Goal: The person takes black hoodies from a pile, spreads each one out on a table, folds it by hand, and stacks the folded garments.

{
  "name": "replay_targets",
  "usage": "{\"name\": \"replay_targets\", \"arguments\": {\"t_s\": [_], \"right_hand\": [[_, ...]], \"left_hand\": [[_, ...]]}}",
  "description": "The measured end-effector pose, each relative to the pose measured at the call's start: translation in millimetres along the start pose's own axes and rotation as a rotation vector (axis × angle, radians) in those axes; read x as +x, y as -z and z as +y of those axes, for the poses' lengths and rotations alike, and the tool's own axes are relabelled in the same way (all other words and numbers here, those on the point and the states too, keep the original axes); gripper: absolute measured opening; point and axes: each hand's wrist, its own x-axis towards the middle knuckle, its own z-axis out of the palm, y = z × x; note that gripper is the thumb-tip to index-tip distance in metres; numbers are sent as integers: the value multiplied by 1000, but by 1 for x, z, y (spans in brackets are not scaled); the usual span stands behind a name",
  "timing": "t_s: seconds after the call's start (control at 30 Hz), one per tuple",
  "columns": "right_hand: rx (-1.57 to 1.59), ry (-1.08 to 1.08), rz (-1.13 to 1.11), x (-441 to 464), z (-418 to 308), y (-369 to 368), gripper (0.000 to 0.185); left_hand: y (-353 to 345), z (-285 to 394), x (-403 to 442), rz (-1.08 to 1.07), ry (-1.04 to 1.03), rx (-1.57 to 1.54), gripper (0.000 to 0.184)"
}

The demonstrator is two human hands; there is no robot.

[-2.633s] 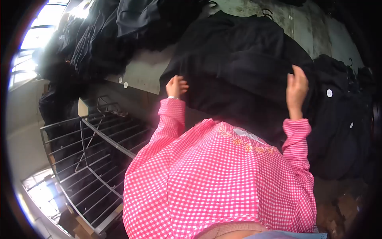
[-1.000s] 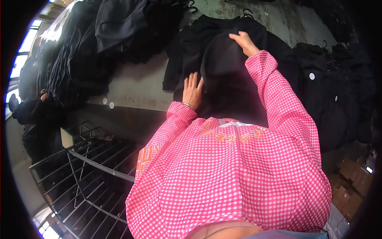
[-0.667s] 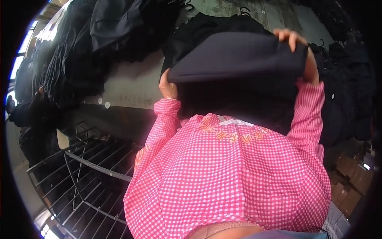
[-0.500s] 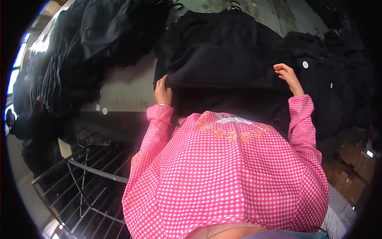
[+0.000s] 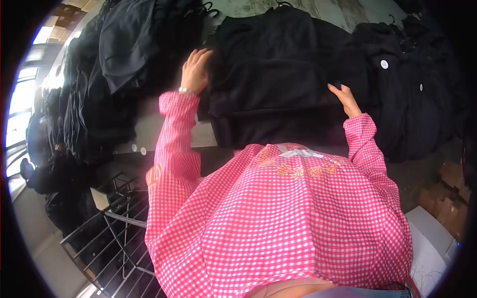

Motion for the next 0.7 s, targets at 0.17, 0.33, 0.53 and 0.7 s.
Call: {"name": "replay_targets", "arguments": {"t_s": [0.17,0.33,0.53,0.7], "right_hand": [[186,44,30,-24,-19,12,51],[225,34,-52,-20,-18,30,44],[210,181,12,-12,0,29,35],[95,193,-13,4,16,23,34]], "left_hand": [[-21,-35,29,-427,-101,176,32],[-1,-49,35,-372,-47,-526,10],[12,-68,35,-557,216,-578,18],[-23,-87,25,-686,273,35,24]]}}
